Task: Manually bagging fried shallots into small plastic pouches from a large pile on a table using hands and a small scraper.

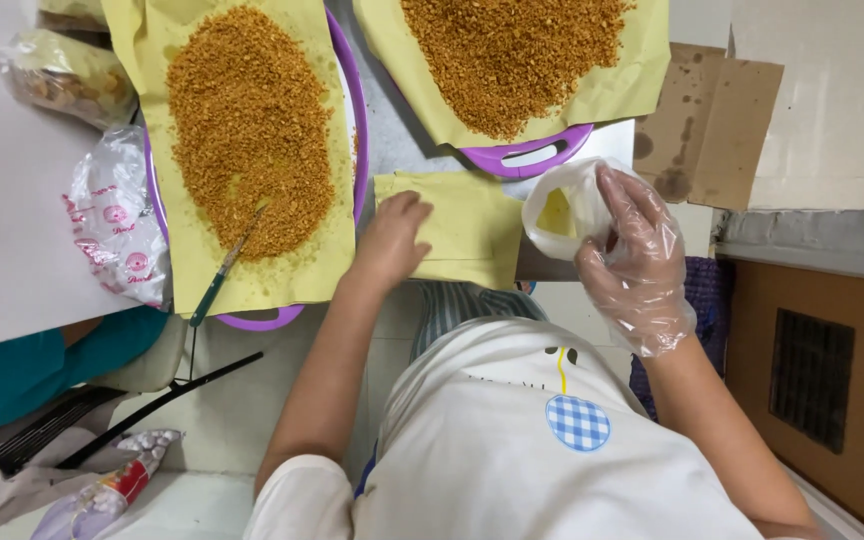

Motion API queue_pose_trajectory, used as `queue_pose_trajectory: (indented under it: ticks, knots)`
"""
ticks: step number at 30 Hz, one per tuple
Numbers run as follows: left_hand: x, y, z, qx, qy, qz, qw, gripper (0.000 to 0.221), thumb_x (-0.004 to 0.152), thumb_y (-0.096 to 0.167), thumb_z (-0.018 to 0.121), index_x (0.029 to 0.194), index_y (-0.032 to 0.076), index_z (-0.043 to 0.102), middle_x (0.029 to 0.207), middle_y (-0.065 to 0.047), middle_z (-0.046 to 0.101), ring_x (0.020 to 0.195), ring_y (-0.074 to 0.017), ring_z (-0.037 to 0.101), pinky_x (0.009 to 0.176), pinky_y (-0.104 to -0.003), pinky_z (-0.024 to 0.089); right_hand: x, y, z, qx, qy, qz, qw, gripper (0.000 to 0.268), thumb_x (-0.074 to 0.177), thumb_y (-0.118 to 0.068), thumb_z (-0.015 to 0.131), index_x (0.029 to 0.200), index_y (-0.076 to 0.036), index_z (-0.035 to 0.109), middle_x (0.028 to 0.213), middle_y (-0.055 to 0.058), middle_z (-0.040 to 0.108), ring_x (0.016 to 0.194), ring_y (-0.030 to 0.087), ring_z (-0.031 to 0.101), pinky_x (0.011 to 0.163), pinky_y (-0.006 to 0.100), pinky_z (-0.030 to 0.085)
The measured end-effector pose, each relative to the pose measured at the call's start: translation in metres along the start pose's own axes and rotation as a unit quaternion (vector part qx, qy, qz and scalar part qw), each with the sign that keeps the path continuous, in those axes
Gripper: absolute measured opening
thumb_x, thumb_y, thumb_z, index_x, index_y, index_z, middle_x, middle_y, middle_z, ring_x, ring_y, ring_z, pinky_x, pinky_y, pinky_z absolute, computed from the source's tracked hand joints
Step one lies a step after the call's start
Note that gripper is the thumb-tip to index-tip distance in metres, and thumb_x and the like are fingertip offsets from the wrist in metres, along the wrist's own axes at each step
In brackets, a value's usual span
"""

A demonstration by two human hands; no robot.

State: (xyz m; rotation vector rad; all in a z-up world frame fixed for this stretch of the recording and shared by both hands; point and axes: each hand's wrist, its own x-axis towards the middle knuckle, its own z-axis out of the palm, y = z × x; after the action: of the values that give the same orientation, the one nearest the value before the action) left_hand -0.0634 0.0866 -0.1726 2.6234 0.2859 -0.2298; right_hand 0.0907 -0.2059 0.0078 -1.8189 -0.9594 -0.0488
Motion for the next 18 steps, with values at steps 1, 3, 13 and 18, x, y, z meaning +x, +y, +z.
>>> queue_pose_trajectory:
  ticks: [1,3,13,18]
  knots:
    - [-0.006,0.009,0.001,-0.002,-0.002,-0.001,1.0,0.067,0.075,0.021,0.09,0.137,0.014,0.068,0.145,-0.016,0.057,0.137,-0.0432,0.055,0.111,-0.05,0.051,0.0,0.001,0.0,0.0,-0.002,0.002,1.0,0.072,0.074,0.022,0.066,0.145,0.013,0.059,0.132,0.037,0.063,0.126,0.058,0.062,0.103,0.063,0.056]
    - [-0.016,0.025,0.001,0.018,-0.007,0.042,0.999,0.068,0.074,0.015,0.09,0.138,0.007,0.068,0.157,-0.028,0.043,0.146,-0.054,0.041,0.118,-0.06,0.044,0.002,0.004,0.002,0.0,-0.004,-0.003,1.0,0.072,0.075,0.021,0.067,0.146,0.013,0.059,0.134,0.037,0.062,0.127,0.057,0.062,0.103,0.062,0.056]
    - [-0.025,0.01,0.019,-0.032,0.117,0.101,0.987,0.018,0.1,0.011,0.069,0.115,0.006,0.079,0.138,-0.026,0.067,0.129,-0.0458,0.064,0.105,-0.05,0.058,-0.003,0.005,0.003,0.019,-0.006,0.014,1.0,0.074,0.073,0.021,0.065,0.147,0.012,0.059,0.133,0.036,0.061,0.129,0.054,0.061,0.106,0.06,0.054]
    - [-0.03,0.04,-0.035,-0.144,0.22,0.08,0.961,0.015,0.109,0.017,0.062,0.113,0.014,0.076,0.112,-0.002,0.077,0.106,-0.0247,0.076,0.093,-0.036,0.061,-0.007,0.007,0.005,0.025,0.003,0.016,1.0,0.075,0.073,0.021,0.065,0.147,0.011,0.059,0.133,0.035,0.061,0.13,0.053,0.061,0.107,0.06,0.054]
